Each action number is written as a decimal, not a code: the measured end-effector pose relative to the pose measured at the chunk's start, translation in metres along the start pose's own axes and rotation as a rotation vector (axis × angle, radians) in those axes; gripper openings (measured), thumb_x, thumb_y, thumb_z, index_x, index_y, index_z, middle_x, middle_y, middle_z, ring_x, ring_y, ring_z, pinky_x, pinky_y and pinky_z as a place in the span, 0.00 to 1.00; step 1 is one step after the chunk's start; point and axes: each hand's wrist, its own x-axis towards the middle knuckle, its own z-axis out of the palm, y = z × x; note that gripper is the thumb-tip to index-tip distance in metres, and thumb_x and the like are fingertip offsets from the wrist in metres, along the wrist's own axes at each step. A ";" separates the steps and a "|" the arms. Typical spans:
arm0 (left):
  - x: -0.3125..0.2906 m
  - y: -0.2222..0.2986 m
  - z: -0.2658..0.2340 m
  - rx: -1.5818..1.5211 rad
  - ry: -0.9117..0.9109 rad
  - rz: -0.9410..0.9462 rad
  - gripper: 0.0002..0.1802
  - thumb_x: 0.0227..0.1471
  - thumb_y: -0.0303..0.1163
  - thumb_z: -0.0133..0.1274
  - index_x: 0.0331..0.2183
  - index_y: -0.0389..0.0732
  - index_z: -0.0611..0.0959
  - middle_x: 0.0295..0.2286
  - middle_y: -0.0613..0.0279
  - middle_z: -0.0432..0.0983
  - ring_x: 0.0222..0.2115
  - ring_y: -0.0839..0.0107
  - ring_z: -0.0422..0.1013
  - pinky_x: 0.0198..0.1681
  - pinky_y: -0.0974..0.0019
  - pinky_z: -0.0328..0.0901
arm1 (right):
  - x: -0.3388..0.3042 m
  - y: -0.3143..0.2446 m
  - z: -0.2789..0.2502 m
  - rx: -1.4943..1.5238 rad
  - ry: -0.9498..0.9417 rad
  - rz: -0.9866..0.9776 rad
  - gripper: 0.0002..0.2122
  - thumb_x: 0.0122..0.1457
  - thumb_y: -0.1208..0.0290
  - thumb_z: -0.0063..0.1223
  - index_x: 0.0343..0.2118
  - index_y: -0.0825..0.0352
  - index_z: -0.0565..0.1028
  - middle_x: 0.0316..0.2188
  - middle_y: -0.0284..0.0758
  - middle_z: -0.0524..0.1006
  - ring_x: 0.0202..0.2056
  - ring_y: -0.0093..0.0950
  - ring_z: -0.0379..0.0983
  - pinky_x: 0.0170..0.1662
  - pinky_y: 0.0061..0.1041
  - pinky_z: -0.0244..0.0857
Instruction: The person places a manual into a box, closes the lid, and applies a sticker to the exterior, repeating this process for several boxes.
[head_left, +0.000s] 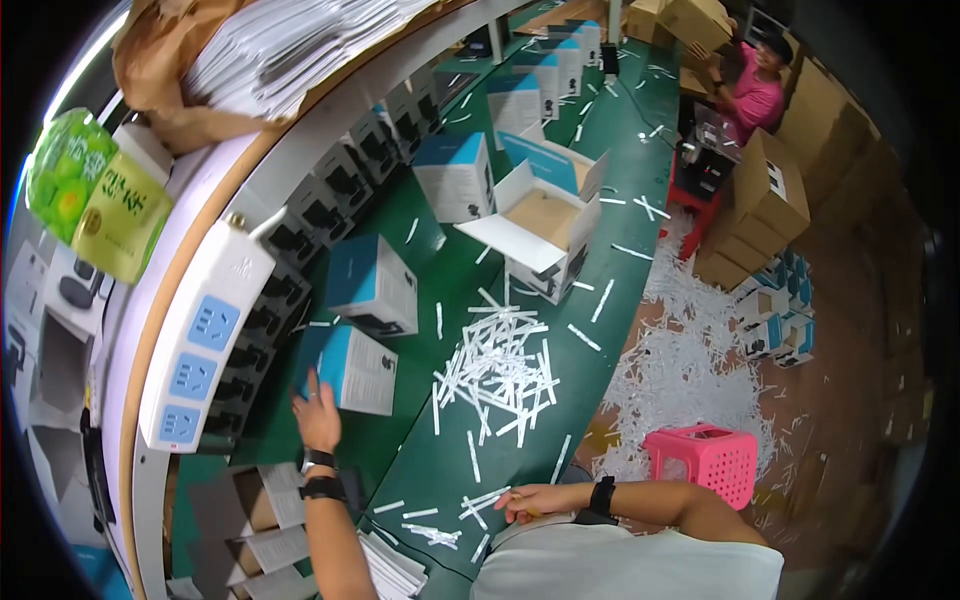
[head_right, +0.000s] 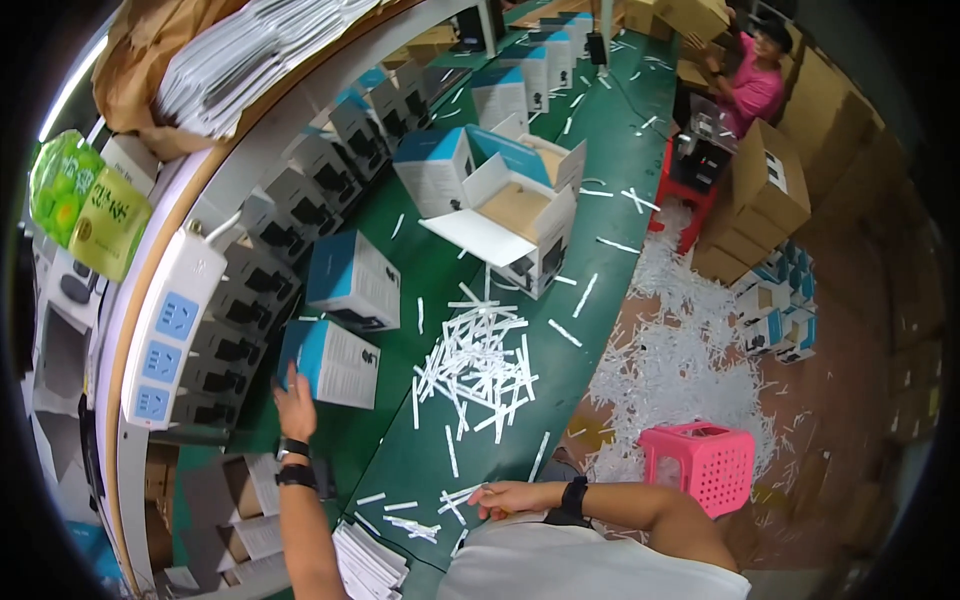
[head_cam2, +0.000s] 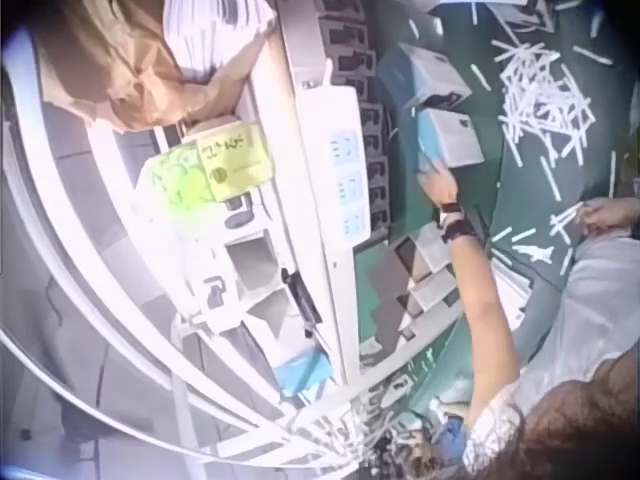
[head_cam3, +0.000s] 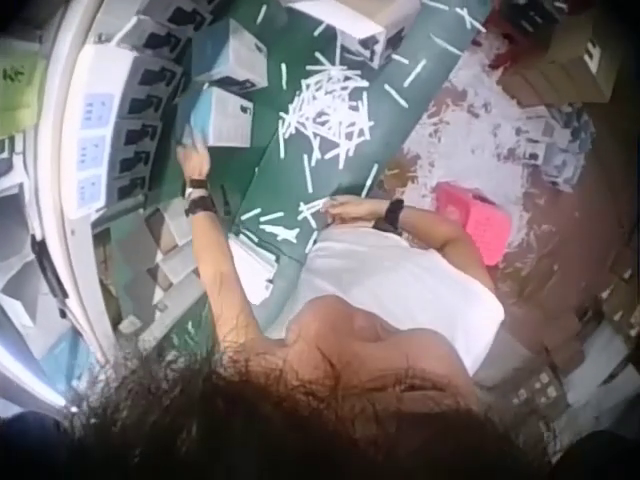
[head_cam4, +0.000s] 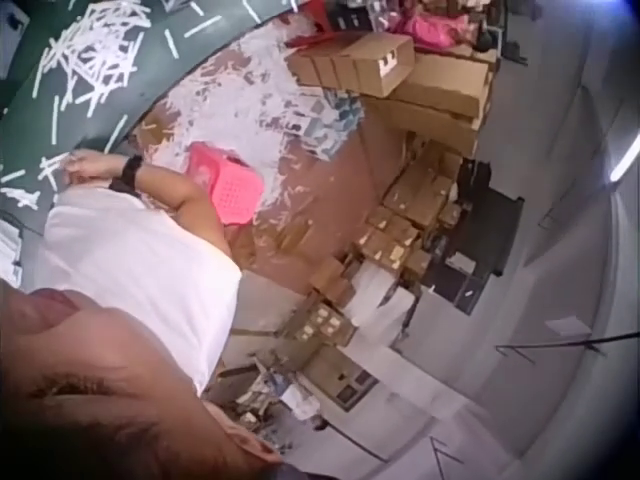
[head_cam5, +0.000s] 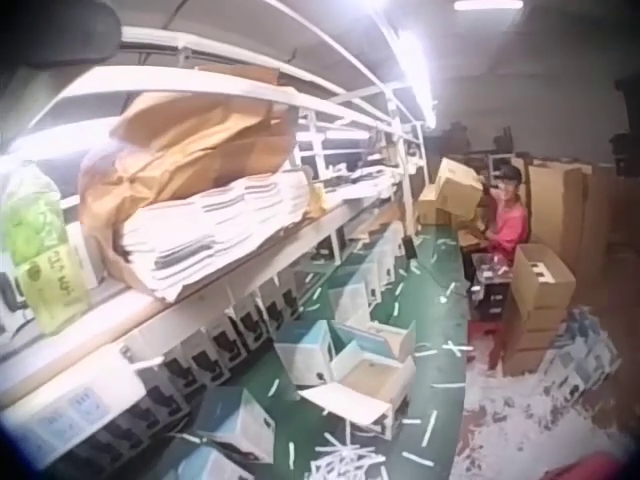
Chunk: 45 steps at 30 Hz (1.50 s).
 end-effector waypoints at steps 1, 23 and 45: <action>0.005 -0.006 -0.011 -0.086 -0.182 -0.043 0.36 0.60 0.58 0.39 0.50 0.34 0.77 0.45 0.24 0.70 0.48 0.35 0.68 0.52 0.44 0.62 | -0.004 -0.004 -0.002 -0.026 -0.005 0.003 0.16 0.69 0.62 0.43 0.55 0.62 0.69 0.37 0.28 0.74 0.31 0.15 0.64 0.36 0.14 0.60; -0.238 0.087 -0.112 -0.109 -0.476 -0.031 0.17 0.46 0.27 0.51 0.41 0.37 0.78 0.52 0.44 0.70 0.53 0.53 0.69 0.51 0.58 0.68 | 0.017 -0.131 0.065 -0.908 0.502 -0.830 0.29 0.48 0.72 0.67 0.55 0.67 0.68 0.47 0.32 0.73 0.41 0.22 0.70 0.44 0.22 0.66; -0.437 -0.155 0.002 0.209 -0.118 -0.848 0.25 0.45 0.29 0.53 0.47 0.32 0.74 0.44 0.44 0.71 0.45 0.47 0.70 0.45 0.49 0.69 | 0.004 -0.154 0.096 -1.143 0.306 -0.355 0.25 0.56 0.65 0.61 0.53 0.74 0.69 0.42 0.41 0.76 0.34 0.28 0.73 0.40 0.25 0.67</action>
